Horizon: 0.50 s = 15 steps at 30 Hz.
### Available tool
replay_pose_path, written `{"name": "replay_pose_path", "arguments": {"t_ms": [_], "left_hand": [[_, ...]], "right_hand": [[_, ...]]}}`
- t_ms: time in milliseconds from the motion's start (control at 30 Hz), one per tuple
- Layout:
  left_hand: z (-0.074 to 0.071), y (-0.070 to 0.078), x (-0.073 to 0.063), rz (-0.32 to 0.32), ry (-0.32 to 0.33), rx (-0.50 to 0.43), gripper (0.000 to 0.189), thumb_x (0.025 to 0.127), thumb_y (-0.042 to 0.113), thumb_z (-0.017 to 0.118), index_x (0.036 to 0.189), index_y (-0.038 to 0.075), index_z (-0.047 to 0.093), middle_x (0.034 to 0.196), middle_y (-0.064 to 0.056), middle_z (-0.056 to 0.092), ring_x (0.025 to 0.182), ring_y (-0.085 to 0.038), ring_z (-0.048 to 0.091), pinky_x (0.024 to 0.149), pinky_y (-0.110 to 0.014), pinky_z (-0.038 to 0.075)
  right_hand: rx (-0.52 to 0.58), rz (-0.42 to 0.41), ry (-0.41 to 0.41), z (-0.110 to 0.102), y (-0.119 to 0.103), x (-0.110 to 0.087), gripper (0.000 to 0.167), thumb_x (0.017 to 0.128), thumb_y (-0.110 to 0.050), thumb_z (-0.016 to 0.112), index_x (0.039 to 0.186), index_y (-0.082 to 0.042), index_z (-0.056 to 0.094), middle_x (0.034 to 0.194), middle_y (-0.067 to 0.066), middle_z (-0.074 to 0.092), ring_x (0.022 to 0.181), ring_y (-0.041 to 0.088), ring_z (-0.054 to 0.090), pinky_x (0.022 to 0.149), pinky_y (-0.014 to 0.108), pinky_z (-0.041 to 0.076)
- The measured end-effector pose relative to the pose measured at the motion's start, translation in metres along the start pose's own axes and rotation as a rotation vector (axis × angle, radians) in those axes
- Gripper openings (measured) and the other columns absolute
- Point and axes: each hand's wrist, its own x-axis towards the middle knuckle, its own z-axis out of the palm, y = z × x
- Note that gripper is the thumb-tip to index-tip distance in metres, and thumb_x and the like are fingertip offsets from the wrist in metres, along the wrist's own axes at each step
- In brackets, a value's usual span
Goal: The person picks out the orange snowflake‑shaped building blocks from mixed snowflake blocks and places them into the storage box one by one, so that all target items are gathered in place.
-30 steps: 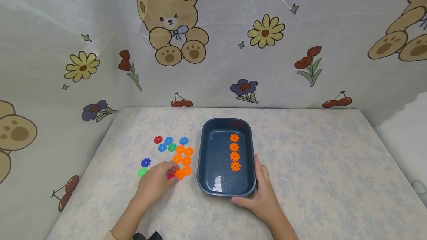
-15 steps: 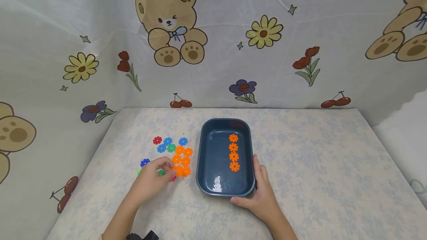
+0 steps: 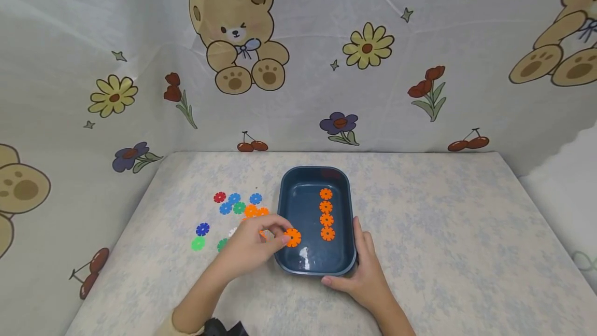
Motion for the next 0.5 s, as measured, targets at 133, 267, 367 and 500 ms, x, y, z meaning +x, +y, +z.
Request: {"name": "replay_pose_path", "arguments": {"t_ms": [133,267,367,500], "left_hand": [[0.024,0.011,0.013,0.039,-0.018,0.108,0.007,0.093,0.025,0.07,0.099,0.028,0.07,0.079,0.012,0.062,0.046,-0.013,0.046,0.045,-0.026,0.038],[0.047,0.012,0.025,0.088,-0.044,0.224,0.005,0.092,0.023,0.07,0.097,0.022,0.07,0.07,0.014,0.058,0.052,-0.006,0.05,0.051,-0.023,0.041],[0.061,0.01,0.032,0.102,-0.071,0.328,0.002,0.092,0.022,0.07,0.093,0.02,0.069,0.062,0.013,0.055,0.052,-0.004,0.049,0.05,-0.022,0.04],[0.074,0.006,0.038,0.088,-0.121,0.461,0.004,0.09,0.023,0.072,0.089,0.022,0.069,0.057,0.012,0.053,0.05,-0.006,0.048,0.047,-0.023,0.039]], "right_hand": [[0.01,-0.049,0.005,0.0,0.0,0.0,0.145,0.046,-0.016,0.1,0.16,-0.017,0.01,0.125,0.015,0.043,0.108,0.002,0.035,0.092,0.002,0.029],[0.02,-0.093,0.006,0.0,0.002,0.0,0.145,0.045,-0.01,0.099,0.16,-0.011,0.01,0.124,0.017,0.043,0.107,0.003,0.036,0.091,0.002,0.03],[0.029,-0.112,0.01,0.001,0.002,-0.001,0.142,0.046,-0.008,0.098,0.159,-0.007,0.011,0.122,0.02,0.043,0.106,0.004,0.036,0.091,0.002,0.029],[0.026,-0.117,0.016,0.001,0.002,-0.001,0.14,0.048,-0.012,0.098,0.159,-0.005,0.013,0.121,0.022,0.044,0.105,0.004,0.037,0.09,0.003,0.029]]}}
